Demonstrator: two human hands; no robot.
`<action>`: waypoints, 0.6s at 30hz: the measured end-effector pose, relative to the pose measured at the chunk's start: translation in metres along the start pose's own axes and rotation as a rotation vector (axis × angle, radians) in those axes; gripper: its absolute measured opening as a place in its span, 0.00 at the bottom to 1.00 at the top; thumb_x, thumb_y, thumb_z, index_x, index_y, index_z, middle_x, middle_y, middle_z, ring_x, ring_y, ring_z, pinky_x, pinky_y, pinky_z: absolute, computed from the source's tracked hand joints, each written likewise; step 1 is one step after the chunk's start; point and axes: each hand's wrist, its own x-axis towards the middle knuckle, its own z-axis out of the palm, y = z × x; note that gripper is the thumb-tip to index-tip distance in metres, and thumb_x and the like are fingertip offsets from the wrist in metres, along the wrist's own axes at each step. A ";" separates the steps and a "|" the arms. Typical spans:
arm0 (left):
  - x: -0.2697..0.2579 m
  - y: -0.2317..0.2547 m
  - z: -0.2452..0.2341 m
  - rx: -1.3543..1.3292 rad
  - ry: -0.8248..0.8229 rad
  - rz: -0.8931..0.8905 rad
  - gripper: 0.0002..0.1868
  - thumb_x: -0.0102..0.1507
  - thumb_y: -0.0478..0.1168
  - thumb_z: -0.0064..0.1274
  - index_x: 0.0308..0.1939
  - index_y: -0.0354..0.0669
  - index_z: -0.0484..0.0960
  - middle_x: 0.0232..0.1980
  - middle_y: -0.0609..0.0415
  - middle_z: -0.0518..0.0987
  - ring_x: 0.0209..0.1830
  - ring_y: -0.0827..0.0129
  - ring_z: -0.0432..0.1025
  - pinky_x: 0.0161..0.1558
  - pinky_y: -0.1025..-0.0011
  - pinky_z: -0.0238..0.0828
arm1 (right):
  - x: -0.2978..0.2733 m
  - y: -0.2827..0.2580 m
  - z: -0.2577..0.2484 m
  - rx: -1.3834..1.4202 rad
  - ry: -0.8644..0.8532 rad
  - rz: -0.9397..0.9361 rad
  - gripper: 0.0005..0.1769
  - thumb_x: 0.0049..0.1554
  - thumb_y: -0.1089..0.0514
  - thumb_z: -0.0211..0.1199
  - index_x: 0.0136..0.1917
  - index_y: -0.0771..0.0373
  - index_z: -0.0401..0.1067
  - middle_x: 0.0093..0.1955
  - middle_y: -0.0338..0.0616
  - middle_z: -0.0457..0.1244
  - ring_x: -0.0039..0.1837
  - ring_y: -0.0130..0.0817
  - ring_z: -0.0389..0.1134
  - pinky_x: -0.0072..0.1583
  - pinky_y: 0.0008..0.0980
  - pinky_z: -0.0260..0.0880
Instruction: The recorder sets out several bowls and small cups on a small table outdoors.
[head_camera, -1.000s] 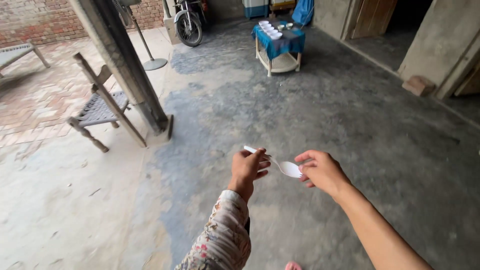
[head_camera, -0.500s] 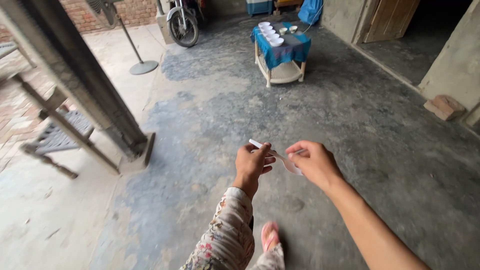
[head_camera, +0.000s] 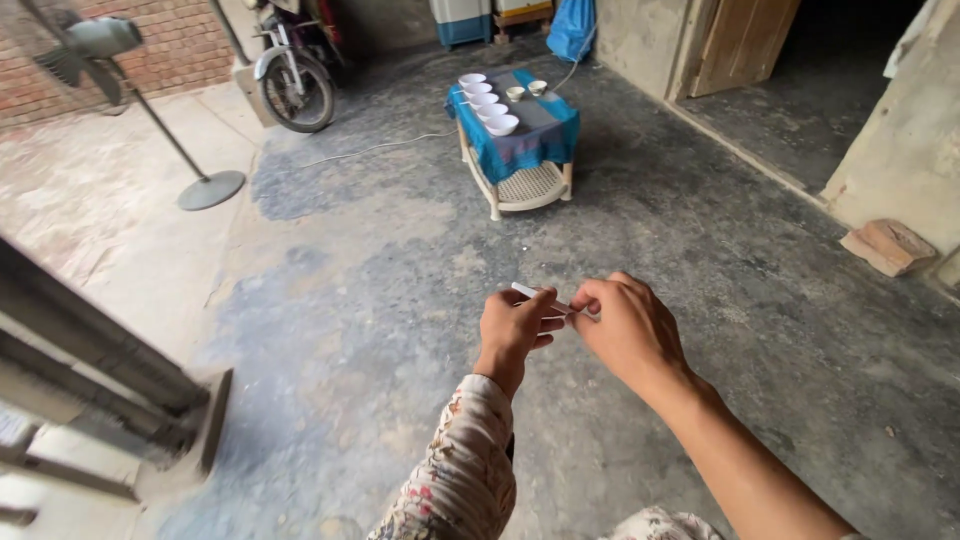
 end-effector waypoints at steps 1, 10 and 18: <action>0.020 -0.004 0.009 0.006 -0.010 -0.006 0.18 0.61 0.46 0.59 0.45 0.32 0.83 0.40 0.50 0.87 0.36 0.66 0.84 0.37 0.69 0.79 | 0.016 0.013 0.003 -0.001 0.001 0.013 0.10 0.53 0.55 0.69 0.48 0.57 0.78 0.49 0.41 0.69 0.53 0.38 0.71 0.51 0.39 0.72; 0.230 0.037 0.129 -0.027 -0.149 -0.074 0.32 0.65 0.63 0.46 0.56 0.38 0.80 0.44 0.48 0.86 0.40 0.62 0.80 0.41 0.63 0.77 | 0.250 0.147 0.001 0.255 -0.149 0.213 0.14 0.51 0.50 0.72 0.46 0.60 0.80 0.46 0.39 0.72 0.50 0.33 0.74 0.52 0.36 0.73; 0.329 0.087 0.200 0.031 -0.275 -0.049 0.33 0.64 0.63 0.50 0.58 0.38 0.76 0.49 0.45 0.84 0.44 0.59 0.82 0.44 0.62 0.82 | 0.407 0.224 -0.023 0.693 -0.334 0.254 0.14 0.55 0.49 0.68 0.45 0.61 0.79 0.42 0.38 0.71 0.46 0.28 0.69 0.46 0.31 0.65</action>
